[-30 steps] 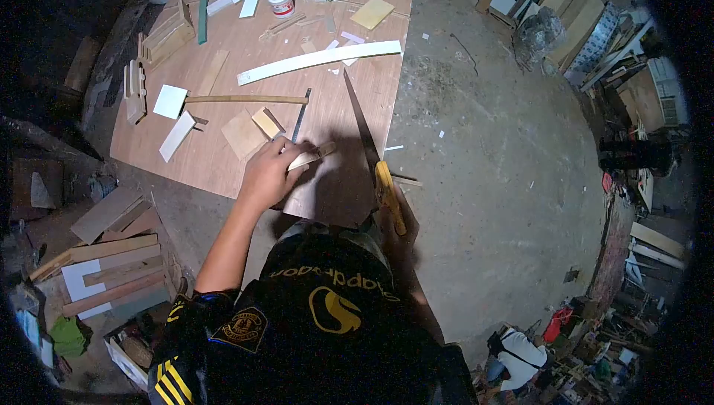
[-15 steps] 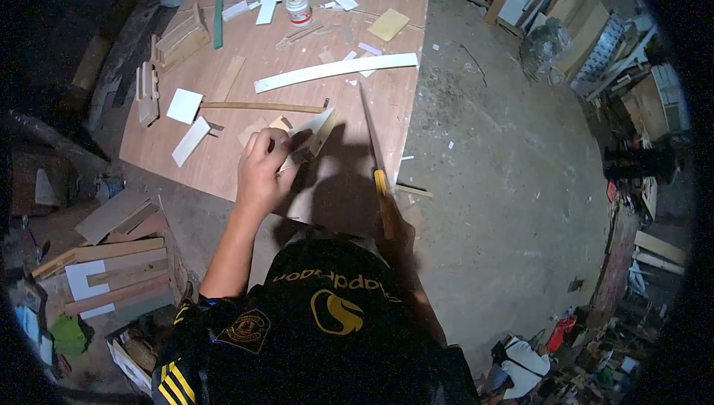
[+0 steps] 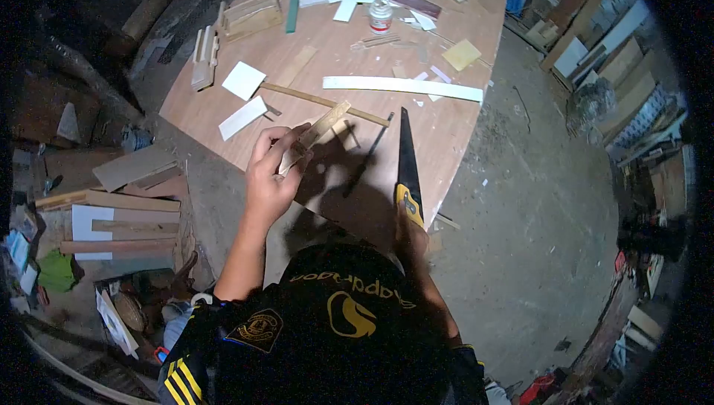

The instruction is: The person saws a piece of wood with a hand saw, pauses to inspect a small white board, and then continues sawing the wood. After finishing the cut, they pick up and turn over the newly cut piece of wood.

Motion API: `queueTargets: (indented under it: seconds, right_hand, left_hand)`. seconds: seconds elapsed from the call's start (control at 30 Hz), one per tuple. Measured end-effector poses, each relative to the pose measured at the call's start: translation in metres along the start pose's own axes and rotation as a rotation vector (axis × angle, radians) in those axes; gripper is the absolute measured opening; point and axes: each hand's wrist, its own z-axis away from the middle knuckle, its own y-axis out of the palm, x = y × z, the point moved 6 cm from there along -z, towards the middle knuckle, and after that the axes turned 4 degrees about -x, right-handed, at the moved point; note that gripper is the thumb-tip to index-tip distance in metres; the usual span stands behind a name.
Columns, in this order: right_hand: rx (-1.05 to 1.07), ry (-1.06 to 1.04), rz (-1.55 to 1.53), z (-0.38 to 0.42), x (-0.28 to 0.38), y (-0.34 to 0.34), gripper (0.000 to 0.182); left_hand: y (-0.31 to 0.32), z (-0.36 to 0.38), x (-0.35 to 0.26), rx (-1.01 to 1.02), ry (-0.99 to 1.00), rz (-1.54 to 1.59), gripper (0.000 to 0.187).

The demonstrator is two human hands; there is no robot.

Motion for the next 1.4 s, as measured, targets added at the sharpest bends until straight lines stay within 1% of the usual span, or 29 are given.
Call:
queueTargets:
  seconds: [0.07, 0.1, 0.13, 0.17, 0.2, 0.23, 0.3, 0.33, 0.37, 0.47, 0.5, 0.63, 0.67, 0.7, 0.73, 0.77, 0.83, 0.87, 0.93, 0.97, 1.03, 1.07, 1.13, 1.17, 1.23, 1.27, 1.3, 1.33, 1.4]
  right_hand:
    - [0.103, 0.119, 0.069, -0.002, -0.003, 0.009, 0.064]
    - [0.107, 0.103, 0.066, -0.005, 0.000, 0.009, 0.064]
    - [0.152, 0.135, 0.062, -0.007, 0.000, 0.011, 0.068]
    - [0.197, 0.168, 0.059, -0.008, 0.000, 0.014, 0.071]
    - [0.210, 0.186, 0.098, -0.011, 0.001, 0.018, 0.075]
    - [0.212, 0.173, 0.099, -0.012, 0.004, 0.020, 0.075]
    - [0.141, 0.096, 0.112, -0.018, 0.013, 0.015, 0.079]
    - [0.042, 0.012, 0.081, -0.019, 0.013, 0.015, 0.078]
    - [0.045, -0.001, 0.084, -0.021, 0.011, 0.017, 0.078]
    - [-0.111, -0.036, 0.079, -0.032, 0.038, -0.005, 0.068]
    - [-0.082, -0.022, 0.090, -0.032, 0.027, 0.004, 0.071]
    - [-0.051, -0.053, 0.089, -0.036, 0.033, 0.003, 0.077]
    - [-0.047, -0.054, 0.074, -0.036, 0.031, 0.004, 0.075]
    - [-0.042, -0.053, 0.060, -0.036, 0.034, 0.003, 0.074]
    - [-0.045, -0.067, 0.051, -0.038, 0.042, -0.003, 0.075]
    - [-0.063, -0.100, 0.047, -0.037, 0.035, 0.002, 0.075]
    - [0.020, 0.042, 0.048, -0.037, 0.031, -0.002, 0.069]
    - [0.017, 0.042, 0.052, -0.037, 0.033, -0.007, 0.069]
    - [-0.220, 0.183, -0.210, -0.041, 0.043, -0.044, 0.059]
    - [-0.222, 0.183, -0.206, -0.043, 0.051, -0.056, 0.059]
    - [-0.420, 0.056, -0.385, -0.044, 0.070, -0.095, 0.054]
    - [-0.556, -0.093, -0.272, -0.048, 0.085, -0.115, 0.050]
    - [-0.555, -0.016, -0.391, -0.053, 0.108, -0.153, 0.051]
    - [-0.569, 0.004, -0.451, -0.054, 0.110, -0.165, 0.052]
    - [-0.633, -0.105, -0.449, -0.057, 0.117, -0.190, 0.059]
    - [-0.630, -0.146, -0.434, -0.057, 0.119, -0.200, 0.061]
    - [-0.626, -0.186, -0.419, -0.057, 0.122, -0.211, 0.062]
    - [-0.637, -0.186, -0.405, -0.058, 0.126, -0.218, 0.062]
    - [-0.755, -0.120, -0.541, -0.061, 0.129, -0.230, 0.066]
  left_hand:
    - [-0.013, -0.003, 0.001, -0.036, -0.024, 0.000, 0.046]
    - [-0.021, -0.004, 0.000, -0.085, -0.002, -0.049, 0.047]
    - [-0.030, -0.005, -0.002, -0.132, 0.021, -0.099, 0.049]
    - [-0.037, -0.006, -0.003, -0.144, 0.016, -0.107, 0.049]
    - [-0.043, -0.006, -0.003, -0.163, -0.022, -0.151, 0.054]
    - [-0.049, -0.007, -0.003, -0.183, -0.059, -0.193, 0.060]
    - [-0.060, -0.012, -0.005, -0.211, -0.046, -0.233, 0.062]
    - [-0.064, -0.014, -0.008, -0.218, -0.022, -0.270, 0.064]
    - [-0.067, -0.015, -0.009, -0.230, -0.029, -0.272, 0.064]
    - [-0.068, -0.020, -0.011, -0.200, -0.066, -0.272, 0.068]
    - [-0.068, -0.022, -0.012, -0.184, -0.032, -0.279, 0.070]
    - [-0.060, -0.031, -0.018, -0.186, 0.060, -0.332, 0.074]
    - [-0.058, -0.033, -0.017, -0.194, 0.059, -0.322, 0.074]
    - [-0.055, -0.035, -0.019, -0.213, 0.105, -0.338, 0.073]
    - [-0.052, -0.037, -0.021, -0.231, 0.152, -0.355, 0.073]
    - [-0.050, -0.038, -0.021, -0.234, 0.155, -0.347, 0.073]
    - [-0.046, -0.040, -0.025, -0.260, 0.226, -0.346, 0.068]
    - [-0.044, -0.041, -0.024, -0.262, 0.228, -0.342, 0.068]
    - [-0.038, -0.045, -0.023, -0.234, 0.235, -0.339, 0.068]
    - [-0.037, -0.048, -0.023, -0.235, 0.236, -0.335, 0.068]
    - [-0.031, -0.055, -0.025, -0.177, 0.233, -0.353, 0.066]
    - [-0.030, -0.058, -0.028, -0.178, 0.237, -0.343, 0.066]
    - [-0.024, -0.068, -0.033, -0.089, 0.211, -0.354, 0.062]
    - [-0.022, -0.073, -0.036, -0.089, 0.219, -0.338, 0.062]
    - [-0.017, -0.084, -0.044, -0.061, 0.267, -0.258, 0.059]
    - [-0.016, -0.091, -0.049, 0.007, 0.245, -0.228, 0.056]
    - [-0.014, -0.095, -0.052, 0.007, 0.255, -0.212, 0.056]
    - [-0.013, -0.098, -0.054, -0.007, 0.289, -0.187, 0.051]
    - [-0.014, -0.103, -0.063, -0.046, 0.359, -0.171, 0.043]
